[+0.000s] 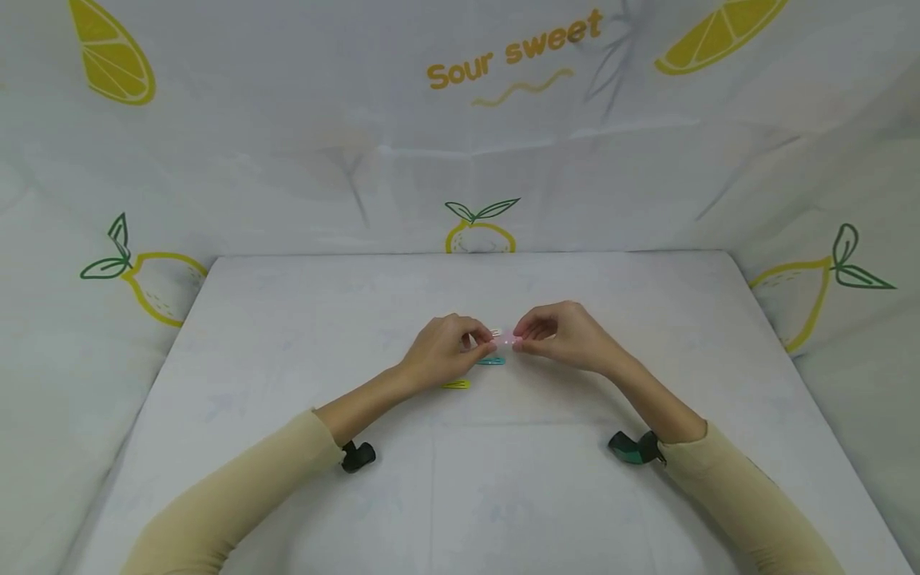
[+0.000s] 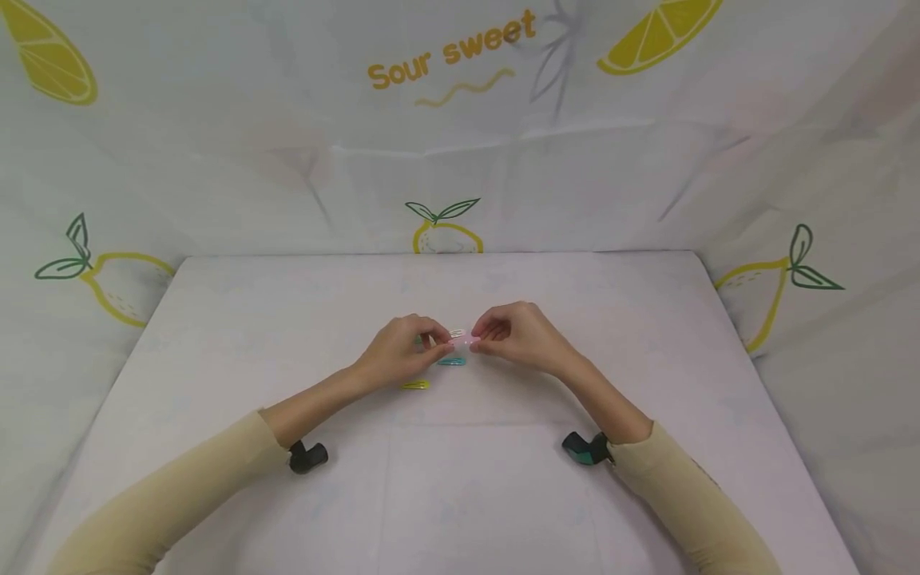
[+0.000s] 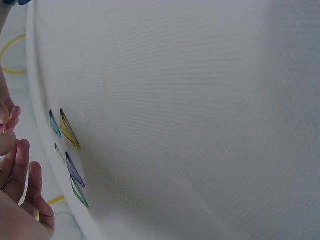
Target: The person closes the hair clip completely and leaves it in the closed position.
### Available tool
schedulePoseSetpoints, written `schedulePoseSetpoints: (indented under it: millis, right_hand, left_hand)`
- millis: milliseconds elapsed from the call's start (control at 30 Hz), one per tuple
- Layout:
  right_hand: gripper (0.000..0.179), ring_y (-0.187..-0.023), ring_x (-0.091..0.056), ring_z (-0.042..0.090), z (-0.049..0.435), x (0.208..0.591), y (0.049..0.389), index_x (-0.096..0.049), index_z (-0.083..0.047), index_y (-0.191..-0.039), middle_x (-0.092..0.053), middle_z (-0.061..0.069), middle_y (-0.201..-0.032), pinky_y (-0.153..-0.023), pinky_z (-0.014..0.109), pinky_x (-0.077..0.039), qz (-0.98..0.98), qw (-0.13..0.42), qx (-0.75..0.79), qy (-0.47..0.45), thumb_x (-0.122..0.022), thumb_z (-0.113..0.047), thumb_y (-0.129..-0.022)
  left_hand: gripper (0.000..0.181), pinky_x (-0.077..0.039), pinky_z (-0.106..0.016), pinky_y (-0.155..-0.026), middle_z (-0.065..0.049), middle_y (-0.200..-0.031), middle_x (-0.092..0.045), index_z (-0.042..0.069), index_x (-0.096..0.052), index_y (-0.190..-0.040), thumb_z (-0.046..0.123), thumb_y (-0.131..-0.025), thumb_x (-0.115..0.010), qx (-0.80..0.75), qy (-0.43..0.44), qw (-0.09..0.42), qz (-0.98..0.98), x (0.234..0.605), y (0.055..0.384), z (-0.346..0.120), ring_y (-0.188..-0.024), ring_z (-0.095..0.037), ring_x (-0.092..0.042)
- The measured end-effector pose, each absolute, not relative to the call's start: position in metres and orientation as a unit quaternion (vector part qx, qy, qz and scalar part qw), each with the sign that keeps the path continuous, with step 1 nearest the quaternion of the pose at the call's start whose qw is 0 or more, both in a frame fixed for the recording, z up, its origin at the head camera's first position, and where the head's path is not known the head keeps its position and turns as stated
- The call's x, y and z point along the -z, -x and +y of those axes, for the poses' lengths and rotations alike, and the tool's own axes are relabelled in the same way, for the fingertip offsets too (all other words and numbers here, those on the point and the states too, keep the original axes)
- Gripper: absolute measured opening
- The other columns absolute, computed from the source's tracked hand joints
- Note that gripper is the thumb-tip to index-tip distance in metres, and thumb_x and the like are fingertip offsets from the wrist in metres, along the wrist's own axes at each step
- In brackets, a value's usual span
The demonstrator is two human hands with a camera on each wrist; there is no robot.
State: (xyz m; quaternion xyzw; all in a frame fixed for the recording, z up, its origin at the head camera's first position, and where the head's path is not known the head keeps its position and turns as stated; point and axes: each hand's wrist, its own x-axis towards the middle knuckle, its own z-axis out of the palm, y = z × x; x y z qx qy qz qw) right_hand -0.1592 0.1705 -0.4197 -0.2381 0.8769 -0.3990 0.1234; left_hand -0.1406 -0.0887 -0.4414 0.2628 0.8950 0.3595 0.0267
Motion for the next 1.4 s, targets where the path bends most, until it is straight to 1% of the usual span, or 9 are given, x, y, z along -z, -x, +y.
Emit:
schedulePoseSetpoints:
  millis: [167,267,433,600,833,1033,1200,1400]
  right_hand:
    - [0.012,-0.083,-0.07,0.015,0.166,0.42,0.155,-0.081,-0.012,-0.098,-0.077,0.0,-0.088,-0.079,0.022,-0.058,0.872,0.134,0.4,0.25,-0.089,-0.013,-0.089]
    - [0.012,-0.083,-0.07,0.014,0.163,0.421,0.153,-0.081,-0.012,-0.098,-0.078,-0.001,-0.089,-0.08,0.022,-0.059,0.868,0.141,0.399,0.26,-0.089,-0.013,-0.09]
    - [0.012,-0.082,-0.071,0.013,0.158,0.421,0.149,-0.08,-0.012,-0.099,-0.078,-0.001,-0.089,-0.079,0.023,-0.06,0.864,0.154,0.395,0.272,-0.089,-0.014,-0.09]
    - [0.011,-0.081,-0.071,0.013,0.154,0.419,0.147,-0.079,-0.012,-0.097,-0.078,-0.002,-0.088,-0.079,0.024,-0.06,0.861,0.172,0.392,0.276,-0.088,-0.013,-0.091]
    - [0.01,-0.079,-0.071,0.01,0.15,0.422,0.144,-0.078,-0.014,-0.093,-0.076,-0.004,-0.085,-0.077,0.023,-0.06,0.862,0.189,0.38,0.279,-0.087,-0.011,-0.09]
    - [0.01,-0.076,-0.069,0.007,0.146,0.428,0.142,-0.078,-0.014,-0.092,-0.076,-0.005,-0.083,-0.074,0.023,-0.06,0.863,0.195,0.356,0.3,-0.088,-0.011,-0.09]
    - [0.011,-0.075,-0.066,0.005,0.144,0.432,0.14,-0.078,-0.013,-0.092,-0.075,-0.005,-0.083,-0.073,0.022,-0.058,0.862,0.196,0.344,0.315,-0.088,-0.011,-0.089]
    - [0.012,-0.075,-0.064,0.005,0.143,0.431,0.138,-0.077,-0.011,-0.091,-0.073,-0.003,-0.082,-0.072,0.021,-0.056,0.863,0.202,0.332,0.322,-0.089,-0.012,-0.089]
  left_hand:
    - [0.011,-0.049,-0.023,-0.072,0.002,-0.096,-0.082,0.013,-0.083,-0.103,0.023,-0.099,-0.079,-0.34,-0.274,0.013,0.9,0.443,0.137,-0.094,-0.081,-0.014,-0.068]
    - [0.009,-0.049,-0.025,-0.074,0.003,-0.095,-0.082,0.015,-0.083,-0.101,0.023,-0.098,-0.081,-0.329,-0.282,0.005,0.901,0.443,0.134,-0.097,-0.082,-0.016,-0.069]
    - [0.007,-0.049,-0.03,-0.08,0.008,-0.094,-0.082,0.019,-0.083,-0.098,0.026,-0.097,-0.083,-0.308,-0.291,-0.015,0.906,0.443,0.127,-0.101,-0.084,-0.012,-0.068]
    - [0.005,-0.051,-0.031,-0.08,0.009,-0.092,-0.081,0.021,-0.083,-0.096,0.026,-0.096,-0.083,-0.296,-0.301,-0.03,0.906,0.445,0.124,-0.103,-0.086,-0.011,-0.068]
    - [0.005,-0.049,-0.031,-0.079,0.009,-0.094,-0.081,0.021,-0.084,-0.098,0.024,-0.095,-0.084,-0.278,-0.306,-0.021,0.91,0.446,0.12,-0.105,-0.088,-0.013,-0.068]
    - [0.005,-0.042,-0.028,-0.076,0.011,-0.093,-0.078,0.025,-0.084,-0.098,0.021,-0.094,-0.083,-0.246,-0.32,-0.013,0.915,0.45,0.116,-0.107,-0.088,-0.012,-0.065]
    - [0.003,-0.04,-0.029,-0.076,0.011,-0.091,-0.075,0.025,-0.084,-0.095,0.025,-0.093,-0.085,-0.226,-0.332,-0.01,0.916,0.454,0.114,-0.108,-0.086,-0.012,-0.061]
    - [0.006,-0.041,-0.03,-0.078,0.011,-0.09,-0.073,0.026,-0.083,-0.093,0.03,-0.092,-0.087,-0.219,-0.328,-0.008,0.919,0.455,0.111,-0.107,-0.087,-0.012,-0.06]
